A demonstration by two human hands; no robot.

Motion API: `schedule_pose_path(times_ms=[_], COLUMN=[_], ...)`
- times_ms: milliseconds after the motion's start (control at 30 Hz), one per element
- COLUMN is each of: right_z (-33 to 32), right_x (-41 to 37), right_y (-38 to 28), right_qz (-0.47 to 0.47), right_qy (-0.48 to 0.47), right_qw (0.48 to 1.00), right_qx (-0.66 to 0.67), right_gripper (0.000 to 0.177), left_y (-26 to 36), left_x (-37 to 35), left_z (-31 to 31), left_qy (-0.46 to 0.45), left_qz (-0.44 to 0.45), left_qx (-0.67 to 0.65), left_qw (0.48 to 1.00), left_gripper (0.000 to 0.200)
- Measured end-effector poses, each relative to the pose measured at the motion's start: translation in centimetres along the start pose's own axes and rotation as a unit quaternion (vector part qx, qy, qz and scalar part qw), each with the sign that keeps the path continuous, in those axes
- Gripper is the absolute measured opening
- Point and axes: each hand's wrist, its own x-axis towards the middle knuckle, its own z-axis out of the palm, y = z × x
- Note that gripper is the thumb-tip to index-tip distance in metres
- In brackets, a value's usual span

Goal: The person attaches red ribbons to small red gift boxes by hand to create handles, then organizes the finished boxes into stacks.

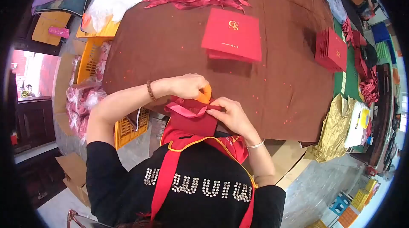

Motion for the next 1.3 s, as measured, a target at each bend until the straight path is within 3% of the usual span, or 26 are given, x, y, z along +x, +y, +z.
schedule_pose_path(times_ms=[67, 133, 333, 400, 600, 667, 700, 733, 800, 900, 1000, 1133, 1233, 1300], right_z=[-0.4, -0.5, -1.4, -1.9, -2.8, -2.7, -2.6, -2.4, -1.8, -1.8, -2.0, -1.7, -0.8, -0.5], right_x=[0.1, 0.0, 0.2, 0.4, 1.3, 1.1, 1.1, 1.1, 1.4, 1.5, 1.2, 1.0, 0.7, 0.6], right_y=[-0.3, 0.0, -0.4, -0.3, 0.1, 0.4, 0.6, 0.8, 1.3, 1.6, 1.9, 1.8, 2.8, 3.0], right_qz=[0.088, 0.094, 0.060, 0.011, 0.011, 0.000, -0.012, -0.010, 0.060, 0.075, 0.085, 0.111, 0.065, 0.052], right_qy=[-0.040, -0.038, -0.032, -0.070, -0.128, -0.143, -0.156, -0.155, -0.126, -0.129, -0.130, -0.125, -0.110, -0.106], right_qw=[0.994, 0.993, 0.998, 0.997, 0.992, 0.990, 0.988, 0.988, 0.989, 0.987, 0.985, 0.979, 0.985, 0.988], right_qx=[0.046, 0.054, 0.019, 0.033, 0.000, 0.006, 0.011, 0.011, 0.044, 0.059, 0.080, 0.116, 0.112, 0.100], right_gripper=[0.014, 0.012, 0.015, 0.010, 0.011, 0.012, 0.012, 0.012, 0.013, 0.012, 0.013, 0.015, 0.020, 0.021], left_y=[-0.8, -0.9, -0.8, -0.9, -2.1, -1.9, -2.0, -1.8, -0.6, -2.1, -2.6, -2.6, -3.0, -2.7], left_x=[0.3, 0.3, 0.0, -0.2, 0.5, 0.3, 0.2, 0.6, 0.4, 1.0, 0.5, 0.2, 1.1, 1.2], left_z=[0.3, 0.4, 1.2, 1.4, 2.1, 1.2, 1.3, 1.9, 1.7, 0.9, 0.0, 0.4, 1.6, 2.0], left_qy=[0.012, 0.025, 0.061, 0.046, 0.048, 0.084, 0.075, 0.091, 0.112, 0.088, 0.070, 0.065, 0.074, 0.088], left_qz=[0.034, 0.069, 0.061, 0.062, -0.004, -0.085, -0.053, 0.033, 0.007, 0.023, -0.040, -0.034, 0.011, -0.025], left_qx=[-0.020, -0.040, -0.111, -0.140, -0.251, -0.439, -0.427, -0.346, -0.300, -0.312, -0.353, -0.354, -0.398, -0.368], left_qw=[0.999, 0.996, 0.990, 0.987, 0.967, 0.891, 0.899, 0.933, 0.947, 0.946, 0.932, 0.932, 0.914, 0.925], left_gripper=[0.017, 0.015, 0.016, 0.015, 0.016, 0.017, 0.016, 0.015, 0.016, 0.017, 0.021, 0.024, 0.030, 0.030])
